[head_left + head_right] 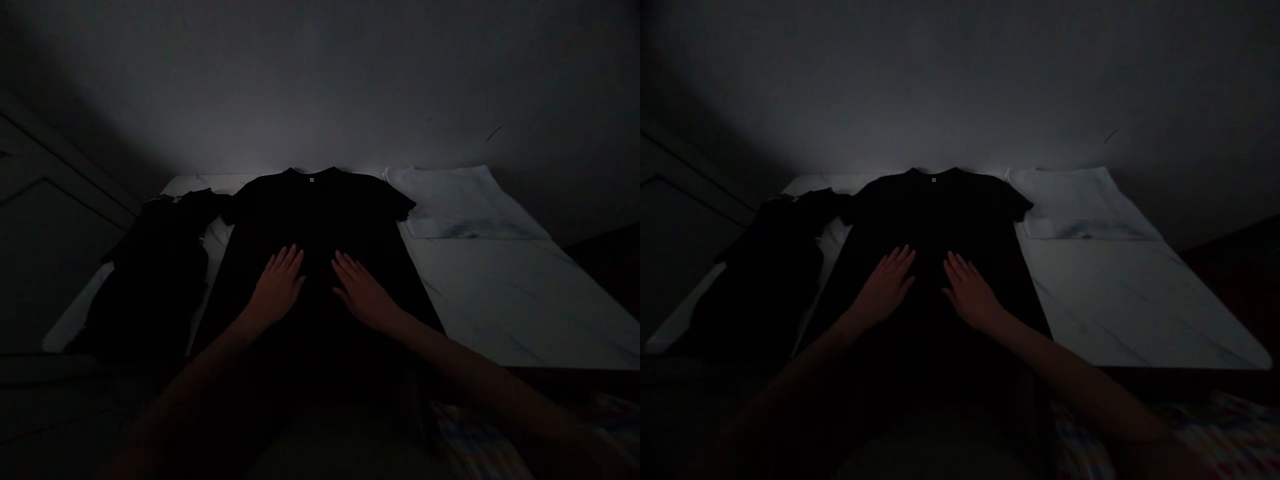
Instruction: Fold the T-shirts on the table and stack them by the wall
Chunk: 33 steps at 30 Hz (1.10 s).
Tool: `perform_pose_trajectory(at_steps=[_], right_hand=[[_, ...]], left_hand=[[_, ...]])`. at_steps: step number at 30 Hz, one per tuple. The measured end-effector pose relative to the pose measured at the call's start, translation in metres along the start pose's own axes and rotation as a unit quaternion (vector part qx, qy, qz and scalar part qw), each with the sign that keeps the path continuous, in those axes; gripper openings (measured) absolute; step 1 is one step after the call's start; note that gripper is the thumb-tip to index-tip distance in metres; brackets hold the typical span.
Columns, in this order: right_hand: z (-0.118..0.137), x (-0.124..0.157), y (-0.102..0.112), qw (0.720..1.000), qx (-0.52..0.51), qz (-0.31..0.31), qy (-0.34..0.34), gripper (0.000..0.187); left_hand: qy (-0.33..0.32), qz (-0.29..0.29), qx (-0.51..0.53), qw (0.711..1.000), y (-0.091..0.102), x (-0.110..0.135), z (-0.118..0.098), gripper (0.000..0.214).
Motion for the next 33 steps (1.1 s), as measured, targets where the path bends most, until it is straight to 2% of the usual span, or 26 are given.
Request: perform_pose_trajectory(at_steps=[2, 3, 5, 9, 11, 13, 15, 17, 19, 20, 22, 25, 27, 29, 33], right_hand=[[0.003, -0.029, -0.007, 0.999, -0.015, 0.031, 0.035, 0.06], [-0.006, -0.035, -0.008, 0.999, -0.013, 0.037, 0.034, 0.061], [-0.042, -0.031, -0.007, 0.999, 0.004, 0.035, 0.003, 0.062], [-0.134, 0.008, 0.006, 0.991, 0.05, 0.006, -0.122, 0.07], [-0.151, 0.012, 0.012, 0.983, 0.065, -0.006, -0.169, 0.072], [-0.136, -0.009, 0.012, 0.985, 0.065, -0.017, -0.16, 0.071], [-0.098, -0.05, 0.005, 0.994, 0.042, -0.019, -0.096, 0.067], [-0.058, -0.093, -0.008, 1.0, 0.007, -0.004, -0.024, 0.062], [-0.041, -0.124, -0.02, 1.0, -0.007, 0.012, 0.016, 0.059], [-0.045, -0.134, -0.023, 1.0, -0.002, 0.016, 0.021, 0.058], [-0.076, -0.143, -0.021, 1.0, 0.022, 0.013, 0.0, 0.058], [-0.152, -0.149, -0.005, 0.991, 0.069, 0.001, -0.117, 0.064], [-0.188, -0.159, 0.007, 0.977, 0.094, 0.0, -0.191, 0.066], [-0.196, -0.182, 0.01, 0.974, 0.099, 0.011, -0.202, 0.064], [-0.176, -0.229, -0.005, 0.982, 0.093, 0.045, -0.157, 0.06]], left_hand=[[-0.047, 0.028, 0.01, 0.998, -0.011, -0.024, -0.01, 0.059], [-0.054, 0.04, 0.008, 0.998, -0.017, -0.028, -0.004, 0.06], [-0.03, 0.046, -0.005, 0.998, -0.025, -0.02, 0.028, 0.06], [0.111, 0.011, -0.041, 0.993, -0.019, 0.02, 0.117, 0.067], [0.167, 0.009, -0.064, 0.984, -0.013, 0.024, 0.136, 0.073], [0.167, 0.003, -0.072, 0.983, -0.008, 0.004, 0.122, 0.073], [0.114, -0.009, -0.049, 0.992, -0.008, -0.035, 0.087, 0.066], [0.055, -0.007, -0.006, 0.998, -0.016, -0.077, 0.053, 0.06], [0.036, 0.002, 0.024, 0.999, -0.027, -0.108, 0.043, 0.058], [0.045, 0.001, 0.029, 0.999, -0.031, -0.117, 0.05, 0.057], [0.088, -0.022, 0.021, 0.996, -0.033, -0.124, 0.081, 0.057], [0.181, -0.052, -0.003, 0.982, -0.026, -0.12, 0.139, 0.059], [0.222, -0.049, -0.011, 0.974, -0.02, -0.128, 0.157, 0.058], [0.218, -0.052, -0.007, 0.975, -0.015, -0.152, 0.15, 0.054], [0.175, -0.053, 0.039, 0.982, -0.021, -0.218, 0.112, 0.054]])
Point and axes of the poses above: each hand's wrist, its own x-axis away from the middle knuckle, its own y-axis out of the back of the hand, z = x × y, the point moved 8 cm from there along -x, towards the middle knuckle, and after that the axes turned 3 degrees about y, right-handed, at the moved point
